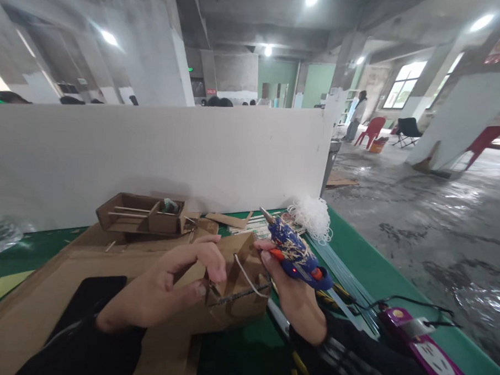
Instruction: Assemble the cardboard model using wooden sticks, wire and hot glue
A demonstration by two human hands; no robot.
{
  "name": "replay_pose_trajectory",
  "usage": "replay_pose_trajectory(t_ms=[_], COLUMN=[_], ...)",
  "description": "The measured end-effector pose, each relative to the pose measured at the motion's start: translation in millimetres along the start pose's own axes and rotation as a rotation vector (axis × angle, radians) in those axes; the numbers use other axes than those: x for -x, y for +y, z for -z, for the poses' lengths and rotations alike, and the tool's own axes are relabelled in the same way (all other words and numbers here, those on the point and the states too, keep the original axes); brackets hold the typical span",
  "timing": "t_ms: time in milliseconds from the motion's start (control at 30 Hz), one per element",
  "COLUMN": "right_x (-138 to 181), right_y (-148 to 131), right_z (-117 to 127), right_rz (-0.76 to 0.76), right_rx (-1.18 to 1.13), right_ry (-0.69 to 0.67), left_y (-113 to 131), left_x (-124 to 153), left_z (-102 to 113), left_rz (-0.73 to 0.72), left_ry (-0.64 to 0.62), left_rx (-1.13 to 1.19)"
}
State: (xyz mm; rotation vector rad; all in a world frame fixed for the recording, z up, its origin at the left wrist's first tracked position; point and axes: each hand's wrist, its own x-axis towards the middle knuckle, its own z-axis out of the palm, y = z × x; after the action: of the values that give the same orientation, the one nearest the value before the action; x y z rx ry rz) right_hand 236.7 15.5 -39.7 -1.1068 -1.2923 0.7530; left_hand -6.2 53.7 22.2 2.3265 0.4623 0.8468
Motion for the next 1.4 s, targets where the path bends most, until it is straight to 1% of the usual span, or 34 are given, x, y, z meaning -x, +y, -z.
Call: replay_pose_trajectory(t_ms=[100,233,400,567,667,900,1067,1200,1400], right_x=[1.4,1.9,0.9,0.8,0.6,-1.0,-1.0,-0.5,-0.9], right_y=[0.1,0.5,-1.0,-2.6,-1.5,-0.9,0.9,1.7,-0.7], right_z=[0.4,1.4,1.0,1.1,1.9,3.0,3.9,4.5,3.3], right_rz=[-0.001,-0.016,-0.008,-0.003,0.008,0.014,0.053,0.042,0.039], right_rx=[0.019,0.029,0.022,0.016,0.037,0.039,0.037,0.023,-0.008], right_ry=[0.024,0.011,0.019,0.011,0.0,-0.012,-0.024,-0.057,-0.03], left_y=[-3.6,-3.9,-0.7,-1.1,-0.7,-4.4,-8.2,-6.1,-5.4], left_x=[0.3,-0.3,-4.6,-5.8,-5.9,0.6,0.8,-2.8,-3.1], left_z=[0.5,0.4,-0.6,0.6,0.0,-4.4,-5.7,-5.9,-4.9], left_rz=[-0.009,0.0,0.02,0.031,0.034,0.13,0.106,0.07,0.077], left_ry=[-0.011,-0.014,-0.003,-0.026,-0.043,-0.049,-0.053,-0.068,-0.085], left_rx=[0.012,0.043,0.166,0.143,0.171,0.284,0.328,0.326,0.301])
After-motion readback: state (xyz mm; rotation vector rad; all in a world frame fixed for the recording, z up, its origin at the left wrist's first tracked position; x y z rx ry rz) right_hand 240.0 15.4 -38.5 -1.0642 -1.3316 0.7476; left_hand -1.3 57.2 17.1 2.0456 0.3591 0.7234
